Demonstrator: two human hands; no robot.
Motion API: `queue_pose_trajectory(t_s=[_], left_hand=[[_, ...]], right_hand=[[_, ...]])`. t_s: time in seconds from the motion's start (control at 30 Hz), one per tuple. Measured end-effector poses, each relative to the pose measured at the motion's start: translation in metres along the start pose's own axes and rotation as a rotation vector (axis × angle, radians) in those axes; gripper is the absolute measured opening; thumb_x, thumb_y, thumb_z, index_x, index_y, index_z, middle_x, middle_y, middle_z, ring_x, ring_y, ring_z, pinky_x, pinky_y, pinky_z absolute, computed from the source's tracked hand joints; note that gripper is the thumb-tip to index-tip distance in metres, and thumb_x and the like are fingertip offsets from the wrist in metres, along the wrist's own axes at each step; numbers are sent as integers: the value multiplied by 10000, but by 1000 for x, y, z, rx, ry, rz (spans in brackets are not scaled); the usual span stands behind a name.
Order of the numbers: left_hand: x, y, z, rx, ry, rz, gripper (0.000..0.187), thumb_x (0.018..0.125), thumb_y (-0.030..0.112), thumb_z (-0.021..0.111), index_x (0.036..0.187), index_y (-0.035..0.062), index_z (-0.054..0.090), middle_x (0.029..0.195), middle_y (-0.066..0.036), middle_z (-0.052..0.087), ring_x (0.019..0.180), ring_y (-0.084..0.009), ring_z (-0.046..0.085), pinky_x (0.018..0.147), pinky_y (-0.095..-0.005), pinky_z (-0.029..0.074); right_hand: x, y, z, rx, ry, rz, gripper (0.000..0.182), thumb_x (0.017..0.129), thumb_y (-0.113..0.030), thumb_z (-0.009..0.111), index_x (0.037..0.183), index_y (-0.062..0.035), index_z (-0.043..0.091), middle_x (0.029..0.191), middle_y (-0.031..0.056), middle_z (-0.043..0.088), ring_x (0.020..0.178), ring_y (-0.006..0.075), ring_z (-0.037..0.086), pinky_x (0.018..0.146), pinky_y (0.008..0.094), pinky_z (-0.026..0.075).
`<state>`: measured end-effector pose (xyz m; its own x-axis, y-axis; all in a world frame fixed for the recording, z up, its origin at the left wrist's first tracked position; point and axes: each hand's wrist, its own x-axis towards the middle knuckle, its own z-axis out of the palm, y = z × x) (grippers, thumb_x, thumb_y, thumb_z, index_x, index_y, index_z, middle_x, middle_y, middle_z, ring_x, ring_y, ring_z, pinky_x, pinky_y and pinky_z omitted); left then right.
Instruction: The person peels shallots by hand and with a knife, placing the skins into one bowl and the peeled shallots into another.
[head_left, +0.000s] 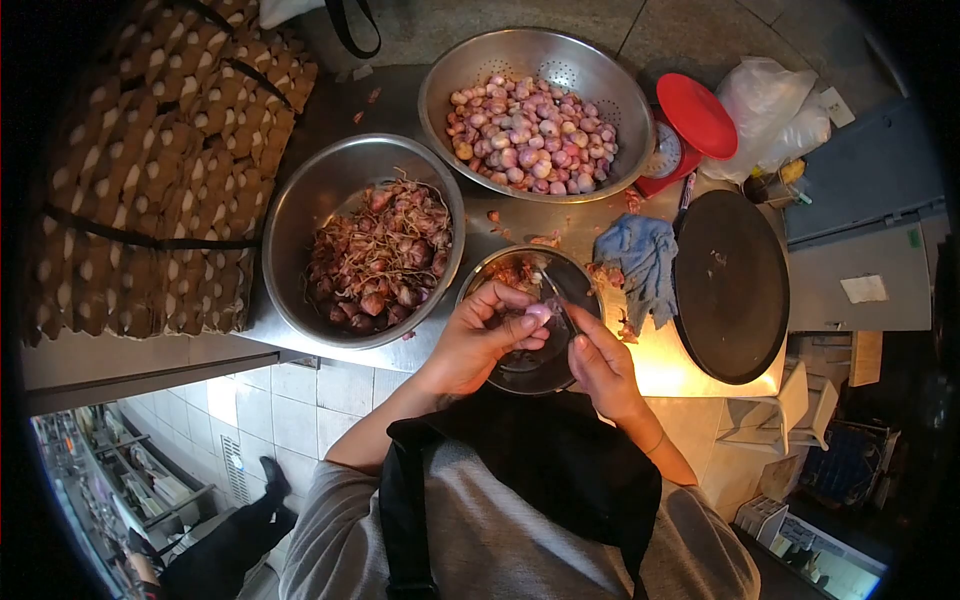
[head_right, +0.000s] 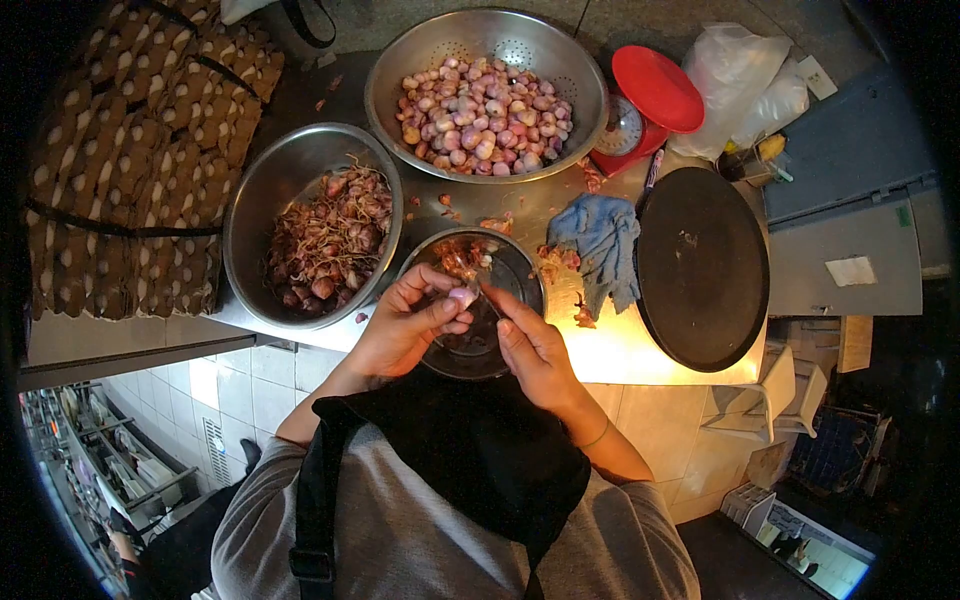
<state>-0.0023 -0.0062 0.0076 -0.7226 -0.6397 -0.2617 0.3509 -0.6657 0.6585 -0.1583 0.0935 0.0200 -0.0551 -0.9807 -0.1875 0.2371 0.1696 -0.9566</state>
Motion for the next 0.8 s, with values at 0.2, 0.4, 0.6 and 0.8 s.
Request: queue_pose_trajectory(t_s=[0.2, 0.4, 0.6, 0.8], left_hand=[[-2, 4, 7, -19, -25, 19, 194, 820, 17, 541, 1000, 70, 494, 990, -68, 580, 871, -166, 586, 748, -267, 497], [-1, 3, 3, 14, 9, 37, 196, 809, 31, 574, 989, 63, 500, 944, -35, 556, 875, -112, 546, 769, -245, 459], [-3, 6, 4, 39, -27, 78, 226, 782, 23, 606, 981, 54, 503, 935, -32, 555, 880, -106, 542, 767, -241, 458], [-2, 2, 1, 100, 29, 163, 252, 743, -16, 631, 962, 39, 519, 923, -47, 587, 875, -119, 559, 781, -255, 466]], right_hand=[[3, -2, -6, -27, 32, 2, 391, 920, -190, 399, 1266, -11, 372, 727, -59, 433, 541, 13, 311, 474, 154, 242], [-3, -5, -5, -74, -16, -12, 389, 920, -188, 400, 1267, -15, 375, 766, -52, 458, 553, 18, 333, 480, 157, 256], [3, -6, -11, -79, 124, -71, 396, 917, -177, 403, 1280, -26, 360, 970, -20, 499, 580, 15, 335, 499, 147, 264], [-3, -19, -7, -312, 11, 10, 432, 909, -163, 407, 1308, -25, 313, 1207, 75, 452, 919, 143, 493, 806, 222, 371]])
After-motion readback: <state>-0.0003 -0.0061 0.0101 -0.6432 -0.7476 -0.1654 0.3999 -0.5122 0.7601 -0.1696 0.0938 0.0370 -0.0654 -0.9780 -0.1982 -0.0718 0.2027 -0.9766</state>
